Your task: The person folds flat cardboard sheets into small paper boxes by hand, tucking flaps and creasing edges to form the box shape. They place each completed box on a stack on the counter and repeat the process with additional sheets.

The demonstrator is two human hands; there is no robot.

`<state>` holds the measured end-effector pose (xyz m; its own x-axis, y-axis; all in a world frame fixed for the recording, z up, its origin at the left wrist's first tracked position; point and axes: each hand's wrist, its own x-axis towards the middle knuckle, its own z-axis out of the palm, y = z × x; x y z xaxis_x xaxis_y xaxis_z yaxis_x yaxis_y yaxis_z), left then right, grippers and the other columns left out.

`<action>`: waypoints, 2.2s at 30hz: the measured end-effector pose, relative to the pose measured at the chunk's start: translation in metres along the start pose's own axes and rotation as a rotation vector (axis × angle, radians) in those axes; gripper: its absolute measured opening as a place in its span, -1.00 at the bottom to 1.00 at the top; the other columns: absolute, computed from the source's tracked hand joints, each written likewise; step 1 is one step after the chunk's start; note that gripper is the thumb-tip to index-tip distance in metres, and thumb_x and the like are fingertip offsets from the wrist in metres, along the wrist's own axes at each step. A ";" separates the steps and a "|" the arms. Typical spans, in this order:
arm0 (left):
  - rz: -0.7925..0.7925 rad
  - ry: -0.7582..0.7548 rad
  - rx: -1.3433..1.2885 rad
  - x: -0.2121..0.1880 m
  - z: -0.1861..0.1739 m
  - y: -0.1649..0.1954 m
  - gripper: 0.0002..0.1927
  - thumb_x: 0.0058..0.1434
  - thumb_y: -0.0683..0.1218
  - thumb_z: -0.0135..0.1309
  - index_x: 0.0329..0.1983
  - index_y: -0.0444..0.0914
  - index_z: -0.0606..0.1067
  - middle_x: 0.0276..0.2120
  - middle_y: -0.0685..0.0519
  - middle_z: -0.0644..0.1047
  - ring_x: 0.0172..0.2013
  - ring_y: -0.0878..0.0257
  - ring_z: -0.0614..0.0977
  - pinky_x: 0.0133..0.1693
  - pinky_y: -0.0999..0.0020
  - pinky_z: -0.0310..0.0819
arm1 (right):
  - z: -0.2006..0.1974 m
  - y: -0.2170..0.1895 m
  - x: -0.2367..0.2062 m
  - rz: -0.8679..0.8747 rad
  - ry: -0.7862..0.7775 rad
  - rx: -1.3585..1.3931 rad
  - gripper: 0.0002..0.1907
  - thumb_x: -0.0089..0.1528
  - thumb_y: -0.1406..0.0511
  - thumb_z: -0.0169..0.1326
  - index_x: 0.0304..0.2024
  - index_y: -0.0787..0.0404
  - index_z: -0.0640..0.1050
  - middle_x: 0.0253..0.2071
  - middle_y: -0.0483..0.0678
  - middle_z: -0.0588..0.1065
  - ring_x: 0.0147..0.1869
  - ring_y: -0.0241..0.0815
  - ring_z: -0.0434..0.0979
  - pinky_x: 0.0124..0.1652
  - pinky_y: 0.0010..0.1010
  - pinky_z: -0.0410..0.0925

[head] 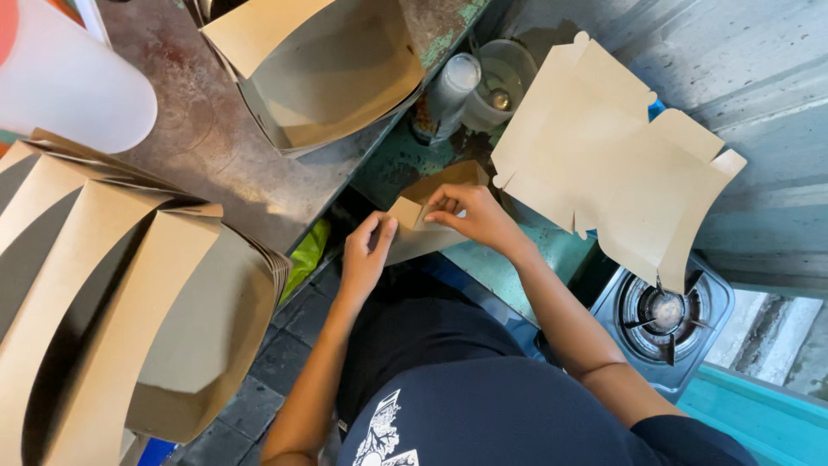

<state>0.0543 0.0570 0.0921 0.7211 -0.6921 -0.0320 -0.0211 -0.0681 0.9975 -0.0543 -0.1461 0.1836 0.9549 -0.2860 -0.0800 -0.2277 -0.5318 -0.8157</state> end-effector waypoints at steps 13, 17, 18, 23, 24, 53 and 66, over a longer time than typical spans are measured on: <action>-0.088 0.034 -0.162 0.000 0.023 -0.004 -0.76 0.22 -0.10 0.29 -0.14 -0.36 0.64 -0.30 0.07 0.67 -0.28 0.43 0.61 -0.17 0.50 0.51 | 0.019 -0.006 -0.053 -0.116 0.154 -0.077 -0.86 0.22 0.44 0.23 -0.16 0.26 0.64 -0.21 0.00 0.60 -0.19 -0.15 0.65 -0.21 -0.40 0.48; -0.056 -0.092 0.062 0.003 0.016 0.017 -0.77 0.10 -0.12 0.30 -0.19 -0.32 0.67 -0.36 0.04 0.70 -0.32 0.38 0.68 -0.19 0.46 0.54 | 0.036 -0.003 -0.068 -0.177 0.319 -0.151 -0.84 0.18 0.47 0.26 -0.18 0.28 0.63 -0.16 0.00 0.61 -0.08 -0.11 0.67 -0.12 -0.37 0.51; 0.007 -0.130 0.089 0.004 0.014 0.022 -0.76 0.07 -0.12 0.30 -0.20 -0.32 0.66 -0.35 0.00 0.69 -0.31 0.33 0.69 -0.20 0.44 0.54 | 0.040 -0.002 -0.070 -0.201 0.358 -0.174 -0.84 0.17 0.47 0.26 -0.18 0.28 0.63 -0.14 0.00 0.62 -0.05 -0.09 0.67 -0.08 -0.36 0.51; 0.079 -0.266 0.229 0.007 0.009 0.042 -0.74 0.04 -0.10 0.27 -0.20 -0.28 0.67 -0.35 -0.07 0.68 -0.35 0.18 0.71 -0.24 0.36 0.53 | 0.050 0.004 -0.078 -0.209 0.405 -0.178 -0.84 0.15 0.49 0.28 -0.21 0.29 0.63 -0.14 0.01 0.62 -0.05 -0.07 0.67 -0.07 -0.35 0.51; 0.067 -0.279 0.222 0.007 0.009 0.044 -0.74 0.06 -0.09 0.26 -0.19 -0.28 0.67 -0.34 -0.07 0.69 -0.36 0.19 0.72 -0.25 0.36 0.53 | 0.050 0.005 -0.078 -0.213 0.408 -0.183 -0.84 0.15 0.49 0.28 -0.21 0.29 0.63 -0.14 0.01 0.62 -0.05 -0.06 0.67 -0.07 -0.35 0.51; -0.011 -0.534 0.103 0.017 0.006 0.042 -0.73 0.28 -0.04 0.19 -0.05 -0.29 0.60 -0.23 0.00 0.70 -0.24 0.28 0.68 -0.12 0.34 0.52 | 0.026 0.012 -0.065 -0.012 0.274 0.054 -0.89 0.18 0.43 0.28 -0.23 0.22 0.69 -0.18 -0.06 0.65 -0.08 -0.13 0.68 -0.07 -0.38 0.49; -0.092 -0.453 0.002 0.013 0.013 0.034 -0.79 0.21 -0.05 0.32 -0.27 -0.29 0.61 -0.49 0.13 0.58 -0.46 0.47 0.53 -0.36 0.51 0.40 | 0.026 0.009 -0.043 0.069 0.105 0.302 -0.91 0.21 0.38 0.24 -0.33 0.25 0.56 -0.11 -0.05 0.65 0.00 -0.07 0.68 -0.01 -0.33 0.46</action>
<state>0.0535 0.0362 0.1244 0.3451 -0.9271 -0.1460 0.0271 -0.1457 0.9890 -0.0927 -0.1178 0.1653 0.9107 -0.4022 -0.0943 -0.2093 -0.2525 -0.9447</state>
